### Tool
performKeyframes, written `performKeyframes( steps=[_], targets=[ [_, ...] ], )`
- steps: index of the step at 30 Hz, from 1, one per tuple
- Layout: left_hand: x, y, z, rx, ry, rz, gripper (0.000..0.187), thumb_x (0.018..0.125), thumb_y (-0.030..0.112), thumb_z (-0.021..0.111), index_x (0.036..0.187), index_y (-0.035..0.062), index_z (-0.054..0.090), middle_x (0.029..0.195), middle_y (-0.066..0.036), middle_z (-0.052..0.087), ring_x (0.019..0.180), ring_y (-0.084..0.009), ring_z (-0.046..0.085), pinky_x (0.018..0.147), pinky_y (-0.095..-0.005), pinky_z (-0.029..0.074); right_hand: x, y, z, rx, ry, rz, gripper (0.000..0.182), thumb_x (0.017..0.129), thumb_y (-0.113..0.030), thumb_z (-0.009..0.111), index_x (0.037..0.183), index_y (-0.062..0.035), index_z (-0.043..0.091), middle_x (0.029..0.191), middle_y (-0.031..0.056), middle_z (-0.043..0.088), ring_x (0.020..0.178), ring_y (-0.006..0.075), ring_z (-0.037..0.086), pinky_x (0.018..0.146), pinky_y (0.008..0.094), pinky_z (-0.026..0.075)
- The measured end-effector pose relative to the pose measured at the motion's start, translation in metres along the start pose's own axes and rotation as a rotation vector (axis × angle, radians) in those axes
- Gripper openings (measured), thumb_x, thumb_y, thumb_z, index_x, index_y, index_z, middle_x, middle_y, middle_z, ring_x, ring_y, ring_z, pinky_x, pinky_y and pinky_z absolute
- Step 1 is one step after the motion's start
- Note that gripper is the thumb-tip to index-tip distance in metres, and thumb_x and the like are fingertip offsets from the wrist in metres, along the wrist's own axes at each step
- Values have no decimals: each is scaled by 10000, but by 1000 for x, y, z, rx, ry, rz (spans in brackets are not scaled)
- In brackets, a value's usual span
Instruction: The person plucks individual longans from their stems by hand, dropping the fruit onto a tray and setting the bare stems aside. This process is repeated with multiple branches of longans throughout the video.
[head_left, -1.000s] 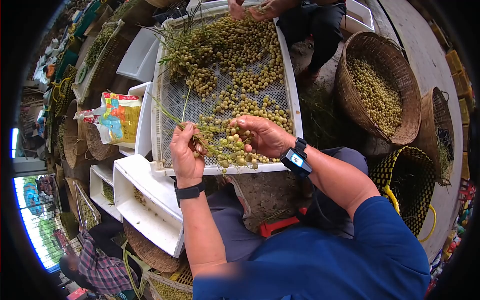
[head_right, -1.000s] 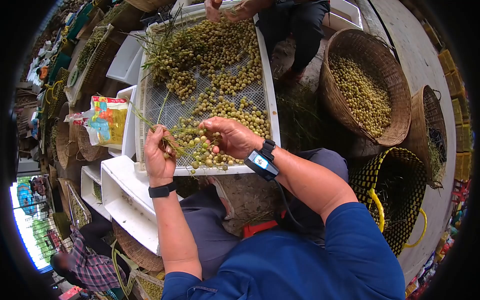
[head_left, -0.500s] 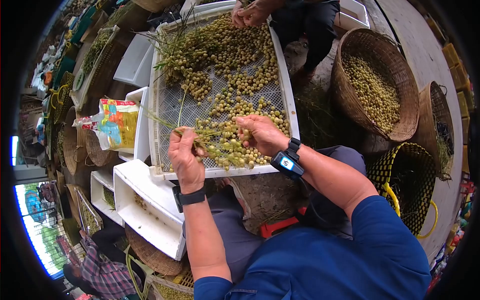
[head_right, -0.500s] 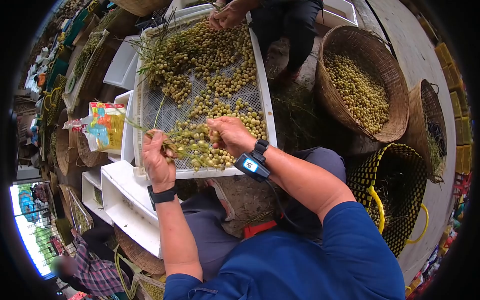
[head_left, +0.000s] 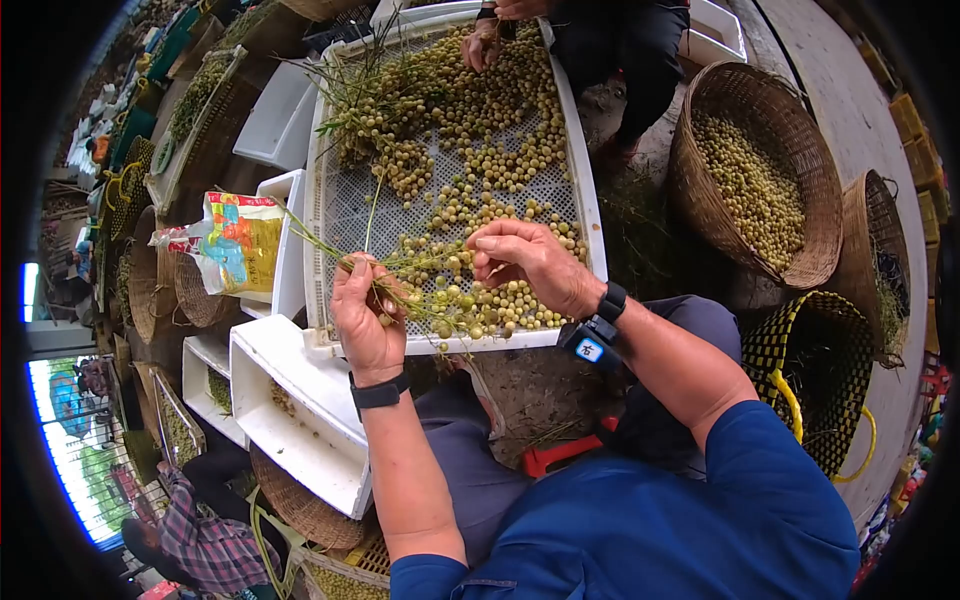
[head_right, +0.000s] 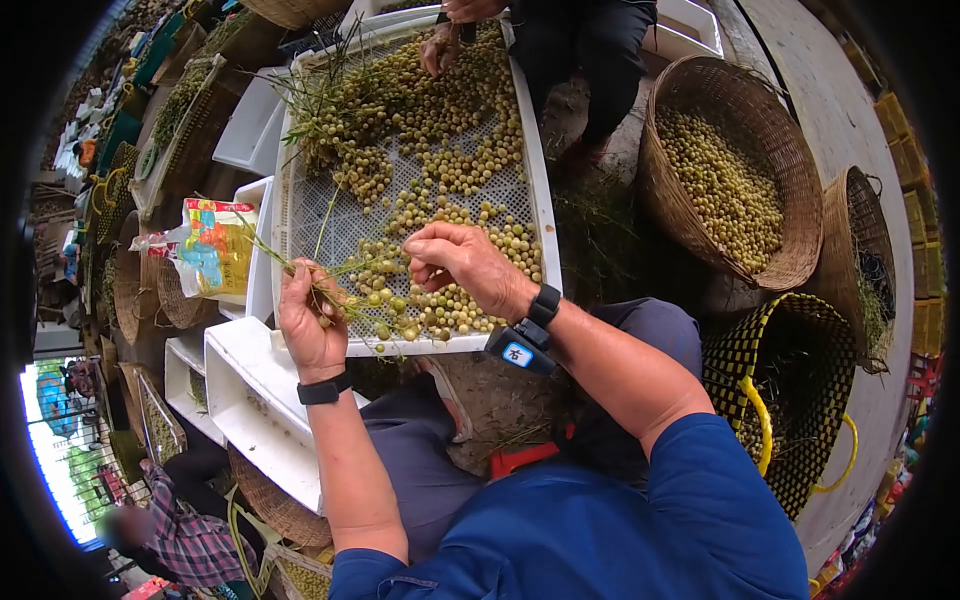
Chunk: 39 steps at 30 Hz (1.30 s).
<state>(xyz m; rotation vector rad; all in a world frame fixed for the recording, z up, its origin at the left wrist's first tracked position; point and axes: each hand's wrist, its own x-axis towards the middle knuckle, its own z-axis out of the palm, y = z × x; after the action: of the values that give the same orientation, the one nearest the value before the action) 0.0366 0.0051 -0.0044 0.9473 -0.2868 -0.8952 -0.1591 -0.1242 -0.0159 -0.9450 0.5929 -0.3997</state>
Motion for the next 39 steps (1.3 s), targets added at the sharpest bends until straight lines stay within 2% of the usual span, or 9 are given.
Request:
performKeyframes(
  steps=[5,12,21,26,29,31,34,35,39],
  targets=[
    [-5,0,7,8,-46,-23,83,966,141,620,1016,80,593,816,-10,595,568,-71,522,471,-192,422,-1,9,8,43,-13,22,301,991,-353,595,1052,-60,630,843,-13,635,793,85,625,759,279,551],
    [-6,0,12,140,-66,-37,103,952,151,627,1005,71,589,806,-10,600,558,-75,521,472,-209,421,3,10,0,-27,15,-16,215,985,-266,631,890,-73,623,794,7,644,715,99,634,718,281,546],
    [2,28,-14,221,78,143,116,936,157,630,976,60,582,774,-22,576,531,-81,479,466,-218,385,2,-4,-5,348,57,-119,239,1008,-278,551,877,-81,584,754,21,610,693,144,613,718,311,531],
    [7,52,-45,96,213,174,112,949,182,632,975,74,615,779,-2,602,581,-80,502,529,-223,412,-21,7,46,-261,-107,-291,101,900,-47,665,996,-27,687,894,68,692,847,136,663,749,302,548],
    [10,52,-46,103,255,178,120,949,211,636,945,94,608,784,20,582,574,-63,489,487,-197,379,-24,45,70,-811,-206,-532,342,843,-15,694,1178,-8,626,1012,111,695,895,211,684,756,314,543],
    [8,53,-48,45,237,134,124,952,209,634,948,89,602,784,19,576,572,-61,487,480,-193,374,-23,49,65,-616,-52,-493,242,860,-7,643,1101,8,650,928,142,691,833,222,691,733,327,554],
    [8,50,-50,-30,136,128,116,972,193,612,968,78,596,789,4,572,577,-72,480,496,-210,391,-18,15,45,-495,173,-468,81,920,-44,623,965,8,666,814,37,672,711,94,614,623,254,506],
    [7,50,-48,-61,105,121,114,979,188,603,974,74,595,790,-3,572,579,-77,475,502,-217,396,-16,8,38,-474,185,-439,99,936,-84,625,966,-5,677,826,26,663,729,77,599,627,272,500],
    [8,40,-35,-136,32,7,117,1000,169,566,1006,55,590,812,-3,546,564,-78,391,524,-244,354,-15,-1,29,-394,-9,-311,174,948,-164,630,1023,-18,686,874,7,656,830,62,589,733,269,503]
  ],
)
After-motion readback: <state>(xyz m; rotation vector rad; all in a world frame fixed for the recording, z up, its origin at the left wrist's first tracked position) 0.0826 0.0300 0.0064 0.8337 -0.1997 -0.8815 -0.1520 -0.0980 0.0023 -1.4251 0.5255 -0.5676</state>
